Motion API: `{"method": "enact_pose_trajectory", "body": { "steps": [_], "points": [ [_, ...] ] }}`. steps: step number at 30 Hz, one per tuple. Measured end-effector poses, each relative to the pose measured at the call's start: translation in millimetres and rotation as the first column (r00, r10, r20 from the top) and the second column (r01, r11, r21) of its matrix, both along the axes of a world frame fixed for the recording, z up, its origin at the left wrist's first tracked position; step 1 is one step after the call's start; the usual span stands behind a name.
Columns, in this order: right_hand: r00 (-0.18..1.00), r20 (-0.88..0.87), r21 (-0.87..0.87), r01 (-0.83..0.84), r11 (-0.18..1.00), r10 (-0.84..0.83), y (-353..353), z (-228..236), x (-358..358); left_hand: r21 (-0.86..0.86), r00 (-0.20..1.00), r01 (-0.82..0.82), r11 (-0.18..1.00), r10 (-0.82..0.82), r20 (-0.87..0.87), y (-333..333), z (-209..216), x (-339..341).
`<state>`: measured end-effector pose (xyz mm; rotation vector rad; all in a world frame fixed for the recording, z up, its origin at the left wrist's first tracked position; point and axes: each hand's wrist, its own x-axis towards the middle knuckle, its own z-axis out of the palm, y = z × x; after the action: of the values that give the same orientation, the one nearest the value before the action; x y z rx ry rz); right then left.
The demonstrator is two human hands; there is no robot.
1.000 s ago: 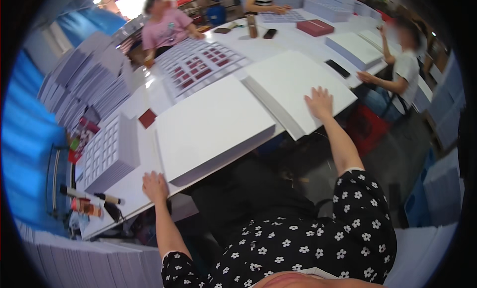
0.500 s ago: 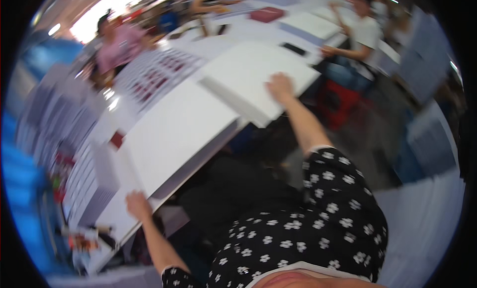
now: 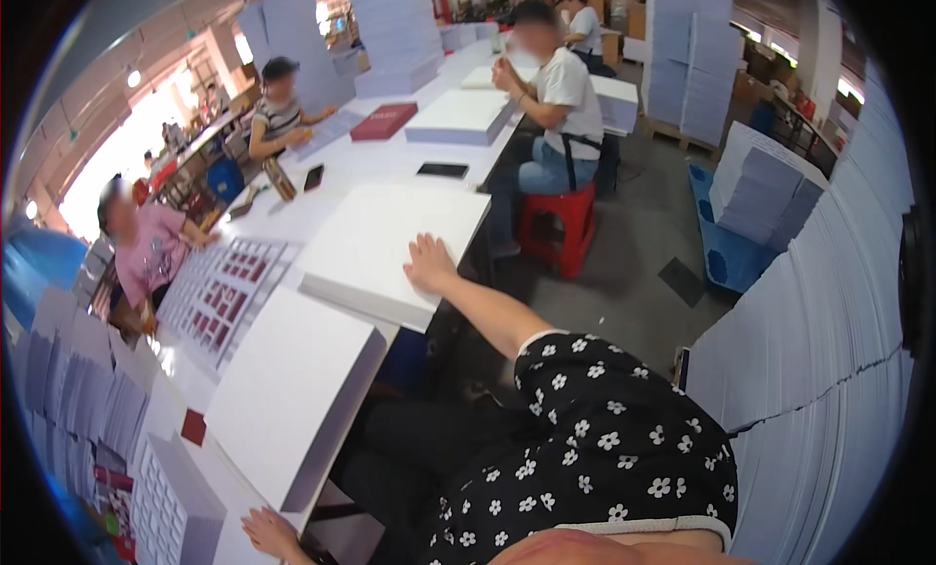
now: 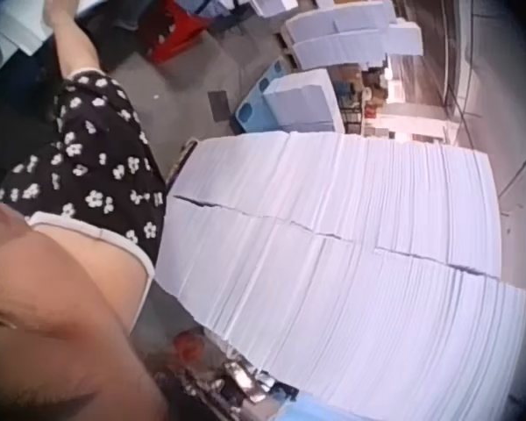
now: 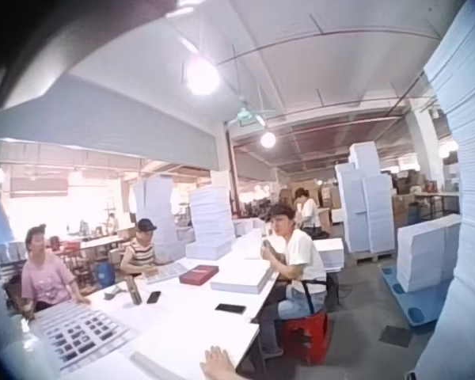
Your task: The person repeatedly inserts a white rectangular sheet into a white grid-like plastic frame. They align the sheet with the frame and press it down to secure it. The person handles the sheets and frames one at a time, repeating the process throughout the clip.
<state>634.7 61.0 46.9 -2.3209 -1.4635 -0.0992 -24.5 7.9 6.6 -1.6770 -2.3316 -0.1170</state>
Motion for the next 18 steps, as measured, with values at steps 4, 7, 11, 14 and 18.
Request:
{"method": "enact_pose_trajectory", "body": {
  "steps": [4, 7, 11, 14, 18],
  "points": [
    [0.999, -0.038, -0.007, -0.010, 1.000, 0.010, -6, 6, -10, 0.059, 0.999, 0.041, 0.997, -0.041, 0.001, -9, 1, 1],
    [1.000, 0.025, 0.041, 0.012, 0.999, -0.013, -11, 3, 0, 0.007, 0.998, 0.025, 1.000, -0.025, 0.059, -9, 8, 17],
    [1.000, 0.025, 0.056, -0.015, 0.998, 0.014, 1, 7, -18, -0.490, 0.936, 0.108, 0.865, -0.254, -0.242, 39, -21, -60],
    [0.999, 0.052, 0.044, 0.003, 0.999, -0.005, -3, 6, -5, 0.025, 0.994, 0.082, 0.996, -0.080, -0.071, 33, -58, -48],
    [1.000, 0.005, 0.069, -0.009, 0.998, 0.009, -8, -1, -7, 0.082, 0.985, 0.115, 0.990, -0.103, -0.140, 17, -46, -40]
  ]
}}
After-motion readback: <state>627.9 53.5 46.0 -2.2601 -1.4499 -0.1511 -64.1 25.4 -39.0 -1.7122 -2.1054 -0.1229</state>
